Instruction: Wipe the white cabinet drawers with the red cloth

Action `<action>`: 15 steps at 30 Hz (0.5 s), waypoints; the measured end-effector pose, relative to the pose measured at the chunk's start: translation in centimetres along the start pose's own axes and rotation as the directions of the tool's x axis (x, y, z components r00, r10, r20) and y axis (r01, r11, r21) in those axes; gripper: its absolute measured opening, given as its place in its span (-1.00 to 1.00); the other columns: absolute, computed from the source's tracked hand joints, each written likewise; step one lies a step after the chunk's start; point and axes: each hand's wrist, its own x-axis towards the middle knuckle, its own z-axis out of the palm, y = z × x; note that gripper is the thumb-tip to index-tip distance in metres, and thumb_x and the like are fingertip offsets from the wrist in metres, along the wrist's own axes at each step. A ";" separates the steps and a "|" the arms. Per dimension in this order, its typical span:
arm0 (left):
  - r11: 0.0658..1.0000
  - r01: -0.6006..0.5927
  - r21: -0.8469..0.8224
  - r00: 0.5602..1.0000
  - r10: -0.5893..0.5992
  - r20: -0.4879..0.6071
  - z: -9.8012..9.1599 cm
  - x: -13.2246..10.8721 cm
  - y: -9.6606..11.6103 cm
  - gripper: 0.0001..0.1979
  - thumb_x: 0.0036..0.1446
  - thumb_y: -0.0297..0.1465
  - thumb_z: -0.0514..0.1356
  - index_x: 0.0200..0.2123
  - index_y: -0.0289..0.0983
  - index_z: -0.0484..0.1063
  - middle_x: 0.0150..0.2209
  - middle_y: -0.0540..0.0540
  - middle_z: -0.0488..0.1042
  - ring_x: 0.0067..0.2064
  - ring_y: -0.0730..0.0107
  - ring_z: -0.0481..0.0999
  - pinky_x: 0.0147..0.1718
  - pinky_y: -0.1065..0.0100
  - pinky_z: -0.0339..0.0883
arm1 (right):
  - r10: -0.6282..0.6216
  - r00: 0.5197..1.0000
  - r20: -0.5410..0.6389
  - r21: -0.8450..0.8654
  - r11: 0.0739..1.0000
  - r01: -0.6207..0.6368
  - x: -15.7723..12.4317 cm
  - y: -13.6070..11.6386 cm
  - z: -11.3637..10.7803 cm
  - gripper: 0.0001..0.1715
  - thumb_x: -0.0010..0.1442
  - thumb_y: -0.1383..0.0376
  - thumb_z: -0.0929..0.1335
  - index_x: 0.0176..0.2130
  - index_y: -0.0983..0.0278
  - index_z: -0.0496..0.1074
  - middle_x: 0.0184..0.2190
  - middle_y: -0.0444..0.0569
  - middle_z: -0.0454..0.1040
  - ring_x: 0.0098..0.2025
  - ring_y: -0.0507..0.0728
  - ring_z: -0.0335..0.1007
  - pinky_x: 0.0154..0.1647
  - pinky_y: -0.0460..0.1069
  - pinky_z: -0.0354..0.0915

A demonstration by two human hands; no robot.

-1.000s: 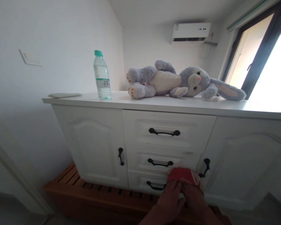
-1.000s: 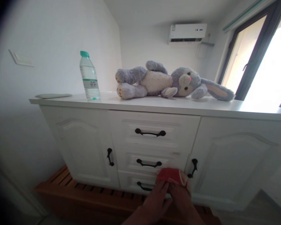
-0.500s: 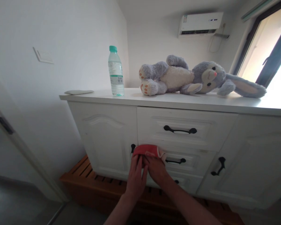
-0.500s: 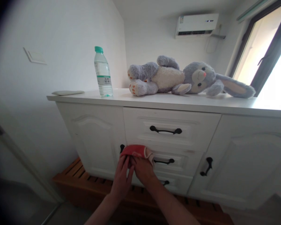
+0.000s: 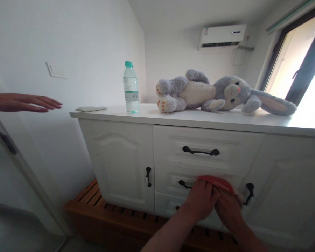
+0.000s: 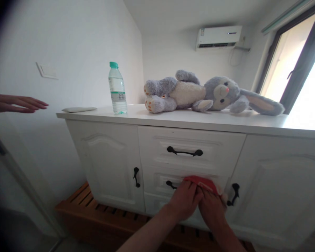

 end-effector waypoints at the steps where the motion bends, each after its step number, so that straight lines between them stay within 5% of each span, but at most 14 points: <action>1: 0.999 -0.033 -0.020 0.999 0.033 0.017 0.8 0.8 0.5 -0.53 0.33 -0.19 -0.04 0.06 -0.41 0.42 0.07 -0.35 0.52 0.14 0.03 0.45 0.26 0.02 0.29 | 0.027 0.999 -0.029 0.007 1.000 -0.027 -1.1 1.0 0.5 -0.55 0.22 0.45 0.20 0.02 0.32 0.49 -0.08 0.14 0.62 -0.09 0.24 0.56 -0.04 0.11 0.43; 4: 0.994 -0.045 -0.096 0.996 0.051 0.068 3.4 1.2 1.1 -0.45 0.32 -0.13 -0.02 0.15 -0.44 0.35 0.16 -0.37 0.47 0.23 -0.02 0.39 0.30 0.00 0.23 | 0.127 0.991 -0.042 0.087 0.989 -0.123 -4.3 2.1 2.2 -0.55 0.22 0.41 0.19 0.02 0.32 0.49 -0.08 0.17 0.61 -0.08 0.26 0.56 -0.03 0.14 0.45; 9: 0.988 0.012 -0.156 0.988 0.012 0.154 6.0 -2.6 -0.6 -0.53 0.32 -0.23 0.02 0.19 -0.33 0.34 0.18 -0.33 0.48 0.23 0.01 0.41 0.27 -0.05 0.26 | 0.183 0.980 0.081 0.255 0.946 -0.198 -8.1 -0.7 4.5 -0.50 0.20 0.41 0.21 0.03 0.17 0.52 -0.10 0.08 0.63 -0.10 0.27 0.58 -0.13 0.14 0.51; 15: 0.984 0.177 -0.033 0.983 -0.174 0.061 4.0 -8.1 -5.6 -0.60 0.32 -0.33 0.02 0.15 -0.31 0.38 0.16 -0.28 0.50 0.23 0.03 0.42 0.28 -0.06 0.29 | 0.129 0.957 0.258 0.287 0.936 -0.204 -4.0 -8.0 4.2 -0.41 0.13 0.53 0.21 0.05 0.20 0.53 -0.01 0.12 0.60 0.02 0.30 0.54 -0.03 0.18 0.45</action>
